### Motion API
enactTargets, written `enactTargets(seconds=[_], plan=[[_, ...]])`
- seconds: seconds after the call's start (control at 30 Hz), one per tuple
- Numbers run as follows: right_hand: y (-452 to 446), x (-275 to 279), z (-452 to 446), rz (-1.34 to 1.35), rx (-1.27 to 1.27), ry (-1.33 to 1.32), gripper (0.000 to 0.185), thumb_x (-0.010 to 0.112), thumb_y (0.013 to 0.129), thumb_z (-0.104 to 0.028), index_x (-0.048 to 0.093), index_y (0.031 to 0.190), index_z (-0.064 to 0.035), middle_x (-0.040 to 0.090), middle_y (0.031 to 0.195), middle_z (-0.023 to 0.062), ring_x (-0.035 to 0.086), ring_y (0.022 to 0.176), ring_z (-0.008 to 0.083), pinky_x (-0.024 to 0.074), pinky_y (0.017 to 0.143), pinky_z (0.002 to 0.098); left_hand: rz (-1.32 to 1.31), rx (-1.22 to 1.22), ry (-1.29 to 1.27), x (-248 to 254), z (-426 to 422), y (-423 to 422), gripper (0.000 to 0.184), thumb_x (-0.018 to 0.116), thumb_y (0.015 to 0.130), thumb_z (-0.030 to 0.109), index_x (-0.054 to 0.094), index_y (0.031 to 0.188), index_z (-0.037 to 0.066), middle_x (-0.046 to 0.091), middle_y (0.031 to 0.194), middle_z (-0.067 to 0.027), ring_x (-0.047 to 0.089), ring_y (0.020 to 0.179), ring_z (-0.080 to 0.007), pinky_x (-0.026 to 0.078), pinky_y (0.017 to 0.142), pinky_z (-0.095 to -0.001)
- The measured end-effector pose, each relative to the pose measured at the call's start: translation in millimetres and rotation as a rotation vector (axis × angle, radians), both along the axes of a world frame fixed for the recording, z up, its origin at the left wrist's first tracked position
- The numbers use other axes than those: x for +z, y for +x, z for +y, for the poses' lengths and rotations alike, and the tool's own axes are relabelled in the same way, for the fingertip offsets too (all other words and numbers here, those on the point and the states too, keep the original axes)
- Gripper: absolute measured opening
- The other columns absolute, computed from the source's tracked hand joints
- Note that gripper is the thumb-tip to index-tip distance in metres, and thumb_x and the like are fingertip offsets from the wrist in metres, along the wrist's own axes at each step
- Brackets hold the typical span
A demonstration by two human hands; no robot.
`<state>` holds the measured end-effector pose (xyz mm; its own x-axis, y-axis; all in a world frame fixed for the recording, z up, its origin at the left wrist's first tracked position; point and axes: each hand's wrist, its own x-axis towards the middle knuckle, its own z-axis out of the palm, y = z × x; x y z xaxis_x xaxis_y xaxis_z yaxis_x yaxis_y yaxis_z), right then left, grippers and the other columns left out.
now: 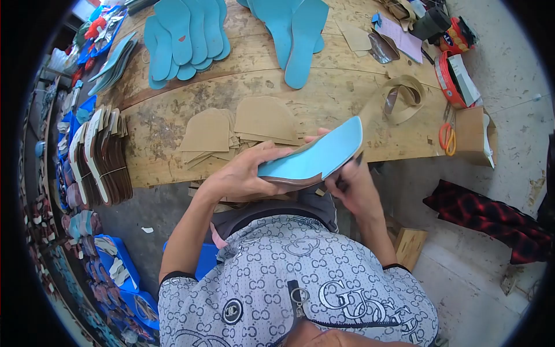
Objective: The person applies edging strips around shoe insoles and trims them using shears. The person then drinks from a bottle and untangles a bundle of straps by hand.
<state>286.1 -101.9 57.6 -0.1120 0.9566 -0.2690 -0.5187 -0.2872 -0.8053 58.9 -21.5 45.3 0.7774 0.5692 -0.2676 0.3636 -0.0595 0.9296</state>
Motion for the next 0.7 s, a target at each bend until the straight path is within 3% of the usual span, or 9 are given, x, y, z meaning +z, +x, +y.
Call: enactTargets(seconds=[0.1, 0.17, 0.23, 0.27, 0.37, 0.4, 0.53, 0.63, 0.7], plan=[[-12.9, 1.1, -6.7, -0.132, -0.063, -0.001, 0.077, 0.066, 0.080, -0.021, 0.026, 0.141, 0.0023, 0.044, 0.138, 0.0155, 0.057, 0.077, 0.0072, 0.0433, 0.055, 0.0186, -0.042, 0.057, 0.149, -7.3, -7.9, 14.7, 0.077, 0.083, 0.060, 0.025, 0.054, 0.126, 0.000, 0.054, 0.099, -0.0101, 0.055, 0.097, -0.0248, 0.043, 0.086, -0.0363], [-21.9, -3.6, -5.3, -0.112, -0.098, 0.058, 0.081, 0.068, 0.078, -0.021, 0.025, 0.142, 0.0025, 0.040, 0.141, 0.0155, 0.052, 0.107, 0.0127, 0.0455, 0.082, 0.0256, 0.105, 0.083, 0.305, 20.0, -11.4, 35.2, 0.079, 0.084, 0.057, 0.036, 0.055, 0.119, -0.004, 0.055, 0.099, -0.0147, 0.057, 0.096, -0.0279, 0.045, 0.082, -0.0367], [-22.4, -4.2, -4.9, -0.164, -0.051, 0.146, 0.081, 0.068, 0.079, -0.021, 0.023, 0.143, 0.0027, 0.039, 0.142, 0.0164, 0.047, 0.118, 0.0158, 0.0425, 0.093, 0.0292, 0.155, 0.092, 0.384, 39.1, -10.8, 42.0, 0.081, 0.083, 0.055, 0.045, 0.057, 0.111, -0.006, 0.057, 0.097, -0.0179, 0.058, 0.094, -0.0301, 0.046, 0.080, -0.0369], [-23.0, -5.0, -2.4, -0.038, -0.159, 0.157, 0.063, 0.066, 0.083, -0.019, 0.038, 0.134, 0.0037, 0.053, 0.129, 0.0169, 0.058, 0.104, 0.0135, 0.0484, 0.073, 0.0237, 0.135, 0.091, 0.383, 43.4, -9.9, 41.6, 0.081, 0.083, 0.053, 0.049, 0.058, 0.107, -0.007, 0.058, 0.096, -0.0187, 0.059, 0.093, -0.0307, 0.046, 0.079, -0.0369], [4.9, 4.5, 0.7, -0.085, -0.288, -0.069, 0.034, 0.063, 0.088, -0.016, 0.056, 0.115, 0.0028, 0.068, 0.098, 0.0117, 0.064, 0.074, 0.0094, 0.0423, 0.049, 0.0189, 0.041, -0.007, 0.198, 56.4, -7.6, 38.3, 0.080, 0.081, 0.052, 0.055, 0.060, 0.099, -0.006, 0.061, 0.090, -0.0198, 0.060, 0.089, -0.0329, 0.046, 0.077, -0.0374], [1.6, -4.9, 5.6, -0.126, -0.472, -0.020, 0.013, 0.061, 0.090, -0.013, 0.062, 0.092, 0.0002, 0.065, 0.068, 0.0030, 0.057, 0.049, 0.0059, 0.0302, 0.036, 0.0178, 0.005, -0.054, 0.104, 60.6, -7.4, 39.3, 0.079, 0.081, 0.053, 0.056, 0.060, 0.097, -0.005, 0.062, 0.088, -0.0200, 0.060, 0.087, -0.0336, 0.046, 0.076, -0.0377], [12.8, -4.7, 9.3, -0.216, -0.483, 0.070, 0.015, 0.064, 0.087, -0.013, 0.059, 0.077, -0.0036, 0.054, 0.061, -0.0016, 0.043, 0.043, 0.0032, 0.0294, 0.038, 0.0184, 0.232, -0.184, 0.111, 66.9, -2.6, 44.6, 0.083, 0.082, 0.051, 0.058, 0.062, 0.103, -0.003, 0.063, 0.090, -0.0217, 0.060, 0.087, -0.0329, 0.045, 0.076, -0.0365], [28.1, -7.0, 16.4, -0.131, -0.388, 0.106, 0.015, 0.065, 0.085, -0.012, 0.058, 0.075, -0.0045, 0.054, 0.061, -0.0022, 0.041, 0.042, 0.0036, 0.0285, 0.038, 0.0186, 0.089, -0.179, 0.130, 56.1, -2.8, 47.7, 0.104, 0.086, 0.047, 0.056, 0.051, 0.124, -0.005, 0.062, 0.110, -0.0164, 0.059, 0.098, -0.0265, 0.044, 0.082, -0.0353], [38.3, -21.3, 25.4, -0.282, -0.322, 0.098, 0.015, 0.065, 0.086, -0.015, 0.060, 0.081, -0.0018, 0.054, 0.062, 0.0001, 0.042, 0.044, 0.0052, 0.0298, 0.040, 0.0200, -0.079, -0.094, -0.037, 32.5, -3.1, 53.0, 0.103, 0.083, 0.047, 0.062, 0.051, 0.121, -0.002, 0.060, 0.103, -0.0110, 0.058, 0.089, -0.0215, 0.043, 0.075, -0.0333]])
